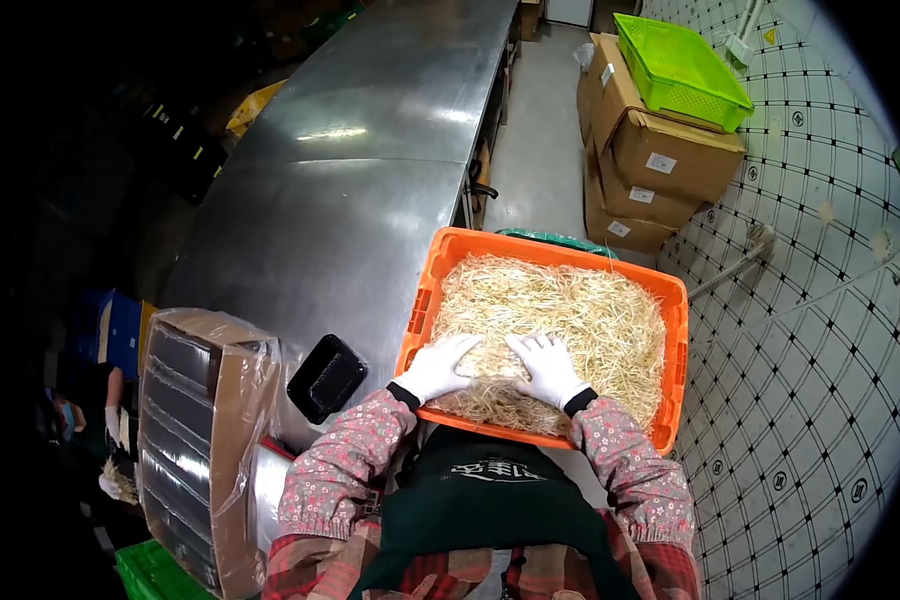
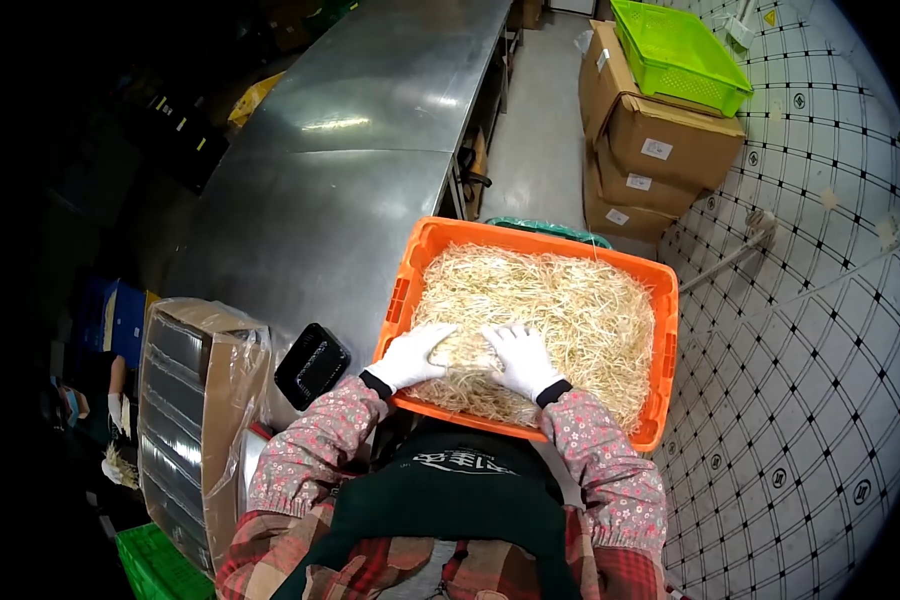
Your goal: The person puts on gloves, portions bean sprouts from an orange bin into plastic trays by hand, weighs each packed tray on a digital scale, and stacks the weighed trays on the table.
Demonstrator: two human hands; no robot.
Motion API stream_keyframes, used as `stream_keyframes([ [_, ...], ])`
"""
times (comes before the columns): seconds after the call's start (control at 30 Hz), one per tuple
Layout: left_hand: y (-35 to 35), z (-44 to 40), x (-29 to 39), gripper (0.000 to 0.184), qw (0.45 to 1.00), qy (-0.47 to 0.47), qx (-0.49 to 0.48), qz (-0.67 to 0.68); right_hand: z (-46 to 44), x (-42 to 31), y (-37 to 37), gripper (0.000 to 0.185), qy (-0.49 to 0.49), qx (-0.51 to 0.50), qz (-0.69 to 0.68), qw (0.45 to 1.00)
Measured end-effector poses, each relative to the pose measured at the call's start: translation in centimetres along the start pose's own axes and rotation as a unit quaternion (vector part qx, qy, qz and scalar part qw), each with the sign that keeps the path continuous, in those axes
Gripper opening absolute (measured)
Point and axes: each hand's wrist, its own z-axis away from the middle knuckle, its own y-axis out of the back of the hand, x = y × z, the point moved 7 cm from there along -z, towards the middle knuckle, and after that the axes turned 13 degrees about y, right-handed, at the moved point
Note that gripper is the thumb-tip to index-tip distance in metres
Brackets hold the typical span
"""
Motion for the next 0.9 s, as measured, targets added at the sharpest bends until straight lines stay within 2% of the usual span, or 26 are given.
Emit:
stream_keyframes([
  [0.07,0.3,1.4,-0.5,0.108,1.000,-0.004,0.019,0.011,1.0,-0.4,1.8,0.102,-0.016,-0.006,0.027,0.999],
  [0.13,1.7,4.2,1.1,0.110,0.993,-0.047,0.102,-0.022,1.9,-2.4,2.8,0.108,-0.022,0.022,0.051,0.998],
  [0.17,1.5,5.0,2.0,0.116,0.990,-0.043,0.108,-0.086,2.1,-3.5,2.6,0.114,-0.019,0.016,0.078,0.997],
  [0.2,1.5,5.1,3.1,0.116,0.990,-0.044,0.107,-0.086,2.0,-4.4,2.3,0.120,-0.015,0.010,0.105,0.994],
  [0.23,1.1,4.7,3.7,0.119,0.986,-0.010,0.086,-0.146,1.4,-4.8,1.7,0.127,-0.011,0.012,0.116,0.993],
  [0.27,0.7,4.2,3.8,0.122,0.977,0.023,0.065,-0.204,0.8,-4.4,1.4,0.127,-0.011,0.012,0.118,0.993],
  [0.33,-0.3,2.1,2.6,0.122,0.972,0.021,0.094,-0.216,-0.5,-2.6,1.4,0.121,-0.046,0.027,0.121,0.991],
  [0.43,-0.8,-0.4,0.3,0.112,0.987,0.046,0.103,-0.110,-1.1,1.3,-0.7,0.112,-0.044,0.019,0.067,0.997],
  [0.47,-0.9,-0.6,-0.4,0.112,0.987,0.045,0.105,-0.110,-1.1,2.1,-1.2,0.110,-0.034,0.009,0.025,0.999],
  [0.5,-1.0,-0.5,-1.2,0.112,0.989,0.020,0.118,-0.092,-0.7,2.5,-1.6,0.110,-0.026,0.013,0.042,0.999],
  [0.53,-1.1,-0.2,-1.7,0.111,0.989,-0.005,0.129,-0.074,-0.4,1.7,-1.1,0.110,-0.026,0.012,0.042,0.999],
  [0.6,0.0,1.3,0.2,0.105,0.987,-0.016,0.148,-0.067,0.1,-1.2,2.7,0.110,-0.055,0.016,0.154,0.986],
  [0.73,0.1,0.7,0.4,0.086,0.959,0.017,0.263,-0.104,-1.2,-0.9,1.2,0.109,-0.083,-0.027,0.093,0.992],
  [0.77,-0.4,0.0,-0.6,0.083,0.973,0.030,0.211,-0.083,-1.3,-0.5,1.2,0.089,-0.058,0.038,0.081,0.994],
  [0.8,-0.9,-0.6,-1.6,0.079,0.984,0.043,0.162,-0.063,-1.2,0.5,0.7,0.089,-0.056,0.040,0.084,0.994],
  [0.83,0.1,0.5,-0.7,0.068,0.983,0.010,0.182,-0.036,-1.0,1.7,0.6,0.078,-0.076,0.037,0.036,0.996],
  [0.87,0.7,1.3,-0.6,0.068,0.982,0.011,0.184,-0.036,-0.6,2.7,0.5,0.068,-0.096,0.033,-0.013,0.995],
  [0.9,1.5,2.4,0.1,0.066,0.977,-0.033,0.209,-0.023,0.4,3.2,1.8,0.057,-0.081,0.107,-0.002,0.991],
])
